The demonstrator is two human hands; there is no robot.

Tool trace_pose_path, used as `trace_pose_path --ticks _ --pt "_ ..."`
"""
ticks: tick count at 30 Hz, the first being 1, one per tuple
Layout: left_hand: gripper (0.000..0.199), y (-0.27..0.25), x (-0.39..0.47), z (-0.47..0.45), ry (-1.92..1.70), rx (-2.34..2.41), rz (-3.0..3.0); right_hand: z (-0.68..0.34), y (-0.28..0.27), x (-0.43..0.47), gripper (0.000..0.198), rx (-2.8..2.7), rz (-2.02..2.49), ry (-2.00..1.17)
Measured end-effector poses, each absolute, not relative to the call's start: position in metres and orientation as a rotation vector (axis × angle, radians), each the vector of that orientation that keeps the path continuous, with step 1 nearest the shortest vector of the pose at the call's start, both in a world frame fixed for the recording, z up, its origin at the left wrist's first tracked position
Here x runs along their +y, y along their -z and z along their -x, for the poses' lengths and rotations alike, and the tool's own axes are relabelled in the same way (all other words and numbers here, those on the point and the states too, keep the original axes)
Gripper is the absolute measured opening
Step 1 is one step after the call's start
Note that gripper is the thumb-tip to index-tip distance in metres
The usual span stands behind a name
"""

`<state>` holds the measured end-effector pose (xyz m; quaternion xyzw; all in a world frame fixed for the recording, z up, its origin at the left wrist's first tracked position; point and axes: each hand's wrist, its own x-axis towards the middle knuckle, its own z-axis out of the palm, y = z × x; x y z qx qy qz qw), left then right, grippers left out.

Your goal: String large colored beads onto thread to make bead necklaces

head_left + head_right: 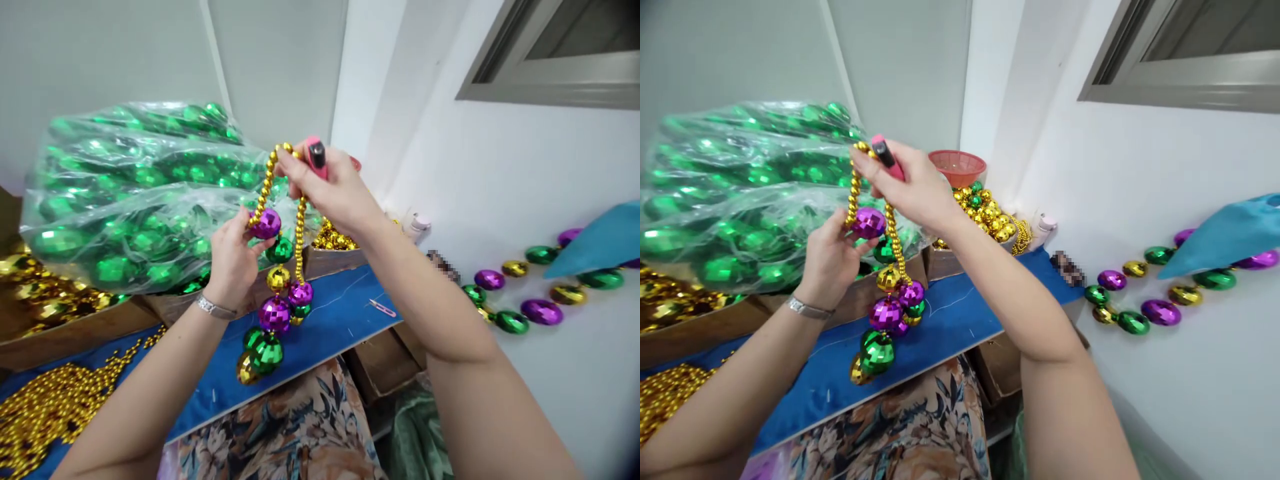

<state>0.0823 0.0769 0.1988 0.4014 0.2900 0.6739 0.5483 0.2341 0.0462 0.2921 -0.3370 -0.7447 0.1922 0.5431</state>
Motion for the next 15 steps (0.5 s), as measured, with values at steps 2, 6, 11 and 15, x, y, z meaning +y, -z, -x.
trace_pose_path --ticks 2,6,11,15 --pt "0.028 -0.196 0.072 -0.077 -1.612 0.697 -0.934 -0.235 -0.314 0.049 0.035 -1.801 0.797 -0.415" --pt "0.027 -0.176 0.065 -0.067 -1.610 0.750 -0.896 -0.242 -0.350 0.047 0.034 -1.885 0.830 -0.381" --pt "0.035 -0.135 0.058 -0.055 -1.473 0.786 -0.949 -0.251 -0.378 0.035 0.033 -1.929 0.893 -0.288" --pt "0.037 -0.089 0.055 -0.042 -1.269 0.810 -1.020 -0.251 -0.394 0.027 0.037 -1.913 0.888 -0.215"
